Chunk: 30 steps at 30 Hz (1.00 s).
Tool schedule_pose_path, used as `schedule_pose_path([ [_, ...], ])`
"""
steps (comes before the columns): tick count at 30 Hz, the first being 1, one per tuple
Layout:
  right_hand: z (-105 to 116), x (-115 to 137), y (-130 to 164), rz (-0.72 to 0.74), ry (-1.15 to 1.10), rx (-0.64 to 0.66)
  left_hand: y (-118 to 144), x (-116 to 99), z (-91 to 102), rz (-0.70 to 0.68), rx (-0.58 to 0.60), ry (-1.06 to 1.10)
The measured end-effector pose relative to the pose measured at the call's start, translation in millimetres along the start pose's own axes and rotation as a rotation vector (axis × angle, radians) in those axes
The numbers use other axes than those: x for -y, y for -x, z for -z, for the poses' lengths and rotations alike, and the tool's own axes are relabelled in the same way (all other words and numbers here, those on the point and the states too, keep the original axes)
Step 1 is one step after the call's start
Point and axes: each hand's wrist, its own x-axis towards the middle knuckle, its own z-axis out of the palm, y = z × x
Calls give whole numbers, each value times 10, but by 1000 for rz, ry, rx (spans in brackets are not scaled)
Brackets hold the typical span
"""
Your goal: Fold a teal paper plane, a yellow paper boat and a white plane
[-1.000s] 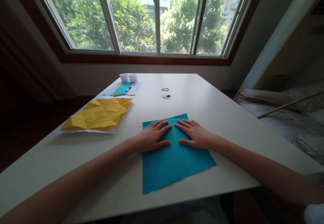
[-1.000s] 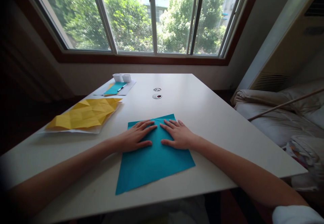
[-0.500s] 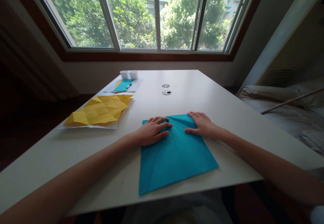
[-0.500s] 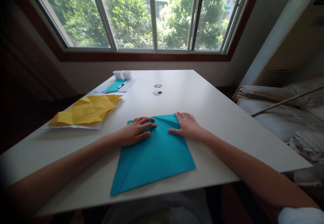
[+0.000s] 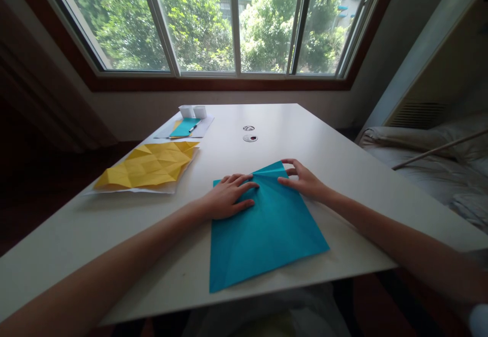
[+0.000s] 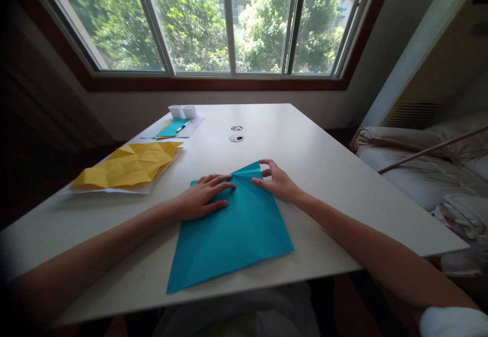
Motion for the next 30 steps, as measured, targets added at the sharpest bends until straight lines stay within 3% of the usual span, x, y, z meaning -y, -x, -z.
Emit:
schedule_pose_path([
  [4, -3, -34, -8, -55, -109, -83, -11, -5, -9, 14, 9, -3],
  [10, 41, -78, -50, -28, -311, 6, -39, -10, -12, 2, 24, 3],
  [14, 47, -115, -92, -40, -197, -47, -56, -17, -14, 4, 31, -1],
  [19, 6, -151, -100, -39, 101, -167, -51, -22, -28, 21, -7, -3],
  [22, -35, -103, -78, 49, 261, -255, -42, -23, -37, 26, -43, -19],
  [25, -86, -36, -37, 233, 387, -323, -37, -12, -50, 33, -66, -21],
  [30, -173, 60, 64, 534, 535, -211, -31, 13, -65, 37, -80, -46],
])
